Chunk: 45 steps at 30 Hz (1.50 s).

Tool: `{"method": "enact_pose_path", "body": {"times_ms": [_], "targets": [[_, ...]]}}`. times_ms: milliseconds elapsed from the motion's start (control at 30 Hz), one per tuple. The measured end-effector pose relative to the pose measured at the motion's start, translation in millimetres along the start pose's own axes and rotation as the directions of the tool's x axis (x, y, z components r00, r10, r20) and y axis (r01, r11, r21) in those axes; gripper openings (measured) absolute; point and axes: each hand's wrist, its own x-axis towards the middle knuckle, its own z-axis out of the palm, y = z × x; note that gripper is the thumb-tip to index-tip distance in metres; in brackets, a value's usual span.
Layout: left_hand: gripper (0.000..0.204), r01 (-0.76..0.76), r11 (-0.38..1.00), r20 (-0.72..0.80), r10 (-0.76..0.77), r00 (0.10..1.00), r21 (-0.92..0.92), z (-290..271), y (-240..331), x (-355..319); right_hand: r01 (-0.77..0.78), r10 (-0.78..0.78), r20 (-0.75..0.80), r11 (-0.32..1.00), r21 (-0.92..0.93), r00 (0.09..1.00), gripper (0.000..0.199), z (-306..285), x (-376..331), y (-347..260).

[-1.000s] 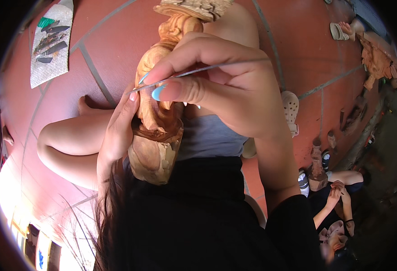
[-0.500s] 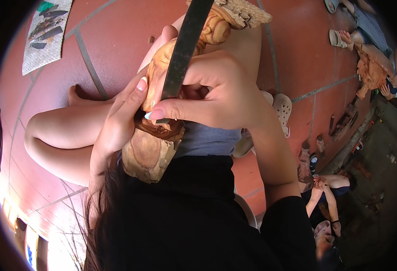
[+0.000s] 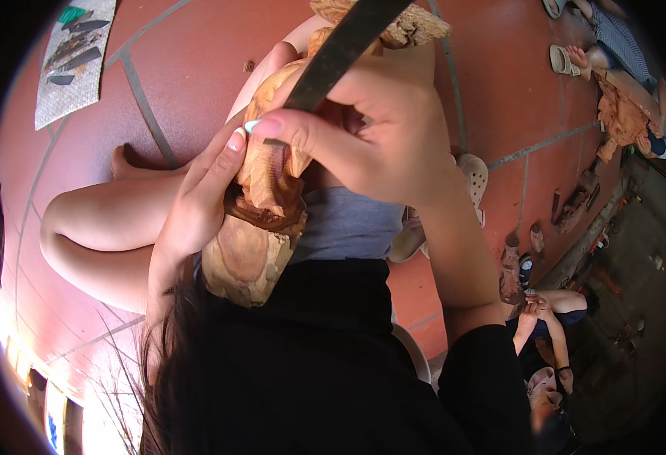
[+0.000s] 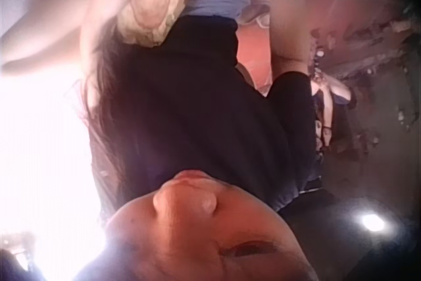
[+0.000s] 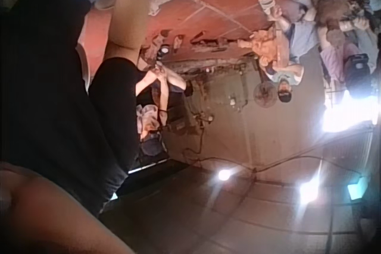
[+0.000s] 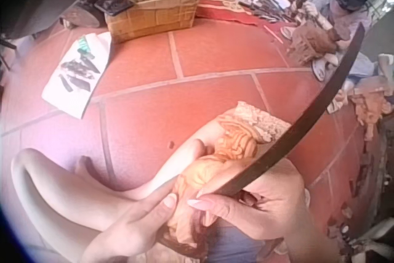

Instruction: The person sits on a tiled floor and carves a wooden figurine using a chisel. They hold the wood in their left hand and use the chisel in their right hand to shape the details of the figurine.

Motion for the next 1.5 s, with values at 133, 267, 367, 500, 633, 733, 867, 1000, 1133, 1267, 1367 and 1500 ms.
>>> {"method": "enact_pose_path", "body": {"times_ms": [133,267,367,500,633,733,867,1000,1133,1267,1367,1500], "targets": [[0.049,0.015,1.0,-0.014,-0.014,1.0,0.017,0.3,3.2,-1.7,0.089,-0.105,0.212,0.993,0.083,0.972,0.005,3.3,-1.6,-8.4],[0.048,-0.032,0.999,0.006,0.032,0.999,0.013,-1.4,-3.2,1.9,0.083,-0.082,0.02,0.996,-0.022,0.996,0.007,-1.6,-0.8,1.9],[0.048,-0.023,0.999,0.028,0.024,0.999,-0.035,-2.2,-4.9,2.3,0.068,-0.084,0.135,0.991,0.118,0.987,0.007,-0.3,-4.7,-0.4],[0.048,-0.077,0.991,0.043,0.083,0.996,-0.109,-9.4,-21.0,7.8,0.043,-0.043,0.02,0.999,0.011,0.999,0.009,-1.1,-8.7,4.8],[0.049,-0.125,0.992,0.044,0.126,0.991,-0.026,-5.1,-14.8,7.5,-0.006,-0.006,0.064,0.982,0.19,0.998,0.007,0.7,-7.1,-1.4],[0.05,0.011,0.999,0.019,-0.01,1.0,-0.032,-5.1,-8.7,4.0,0.029,-0.029,0.019,0.999,0.015,0.999,0.008,-0.4,-7.1,-0.2],[0.051,0.042,0.999,0.015,-0.042,0.999,-0.009,0.3,0.3,0.7,0.055,-0.055,0.002,0.995,0.078,0.998,0.007,0.8,-4.3,0.2],[0.052,0.0,1.0,0.029,-0.001,1.0,0.02,-1.0,-1.6,2.1,0.029,-0.03,-0.031,0.998,-0.051,0.999,0.007,3.6,-7.6,1.4],[0.052,0.02,1.0,0.03,-0.02,0.999,-0.017,-2.7,-3.3,-0.2,0.037,-0.039,0.016,0.995,0.097,0.999,0.006,1.9,-2.9,-1.6],[0.051,0.048,0.997,0.02,-0.046,0.999,-0.056,-3.6,-6.3,1.0,-0.026,0.027,-0.032,0.999,0.037,0.999,0.005,7.0,-7.2,1.2],[0.051,0.076,0.995,0.027,-0.074,0.997,-0.067,-2.3,-4.1,2.1,-0.083,0.089,-0.057,0.991,0.109,0.994,0.005,3.3,-6.8,-2.3],[0.05,0.036,0.999,0.04,-0.035,0.999,-0.038,-0.3,-0.7,2.4,-0.073,0.07,0.046,0.996,0.05,0.996,0.005,3.1,-10.8,-2.4]]}}
